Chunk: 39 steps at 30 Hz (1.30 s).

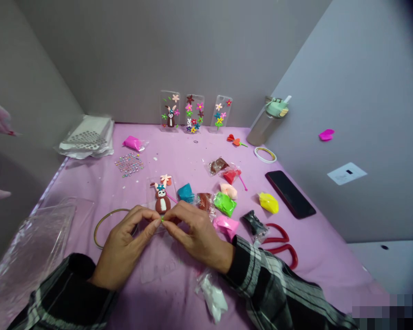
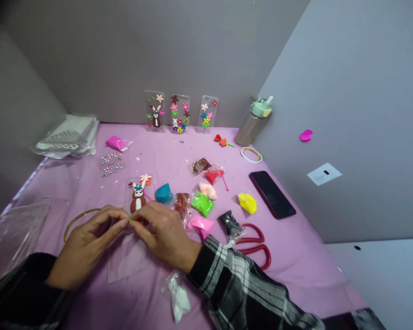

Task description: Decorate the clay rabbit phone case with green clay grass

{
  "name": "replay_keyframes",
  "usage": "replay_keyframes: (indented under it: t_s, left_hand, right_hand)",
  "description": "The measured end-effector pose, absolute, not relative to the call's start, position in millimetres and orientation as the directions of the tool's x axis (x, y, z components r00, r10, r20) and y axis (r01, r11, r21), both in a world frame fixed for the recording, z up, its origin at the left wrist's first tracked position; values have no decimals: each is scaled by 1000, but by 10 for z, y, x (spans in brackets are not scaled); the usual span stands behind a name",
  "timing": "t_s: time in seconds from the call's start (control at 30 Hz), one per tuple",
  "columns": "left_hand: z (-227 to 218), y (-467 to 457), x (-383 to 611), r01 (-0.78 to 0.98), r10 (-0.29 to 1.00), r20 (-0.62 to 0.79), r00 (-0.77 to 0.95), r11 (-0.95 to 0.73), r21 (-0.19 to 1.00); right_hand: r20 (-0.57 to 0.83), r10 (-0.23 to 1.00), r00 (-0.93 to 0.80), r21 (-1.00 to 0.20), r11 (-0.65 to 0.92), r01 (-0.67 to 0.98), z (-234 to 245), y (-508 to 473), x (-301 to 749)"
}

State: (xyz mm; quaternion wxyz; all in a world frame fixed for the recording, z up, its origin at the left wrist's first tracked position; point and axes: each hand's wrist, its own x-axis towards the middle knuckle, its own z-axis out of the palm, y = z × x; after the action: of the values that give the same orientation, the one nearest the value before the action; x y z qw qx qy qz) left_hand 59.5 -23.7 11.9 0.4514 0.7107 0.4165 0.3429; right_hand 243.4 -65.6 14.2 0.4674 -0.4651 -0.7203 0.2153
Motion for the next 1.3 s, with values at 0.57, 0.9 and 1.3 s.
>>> replay_keyframes:
  t_s: [0.57,0.9,1.3]
  left_hand:
    - [135,-200,586,325,927,157,342,-273,905]
    - [131,-198,569,315,937,134,321,-239,918]
    - [98,-182,540,302,947,119,298,-212,930]
  right_hand:
    - [376,925,-46,-825,357,439,103,-611,2440]
    - [399,916,-40,-816,375,440,124,-610,2430]
    - [380,911,-163,-442,333,833,7,-580,2431]
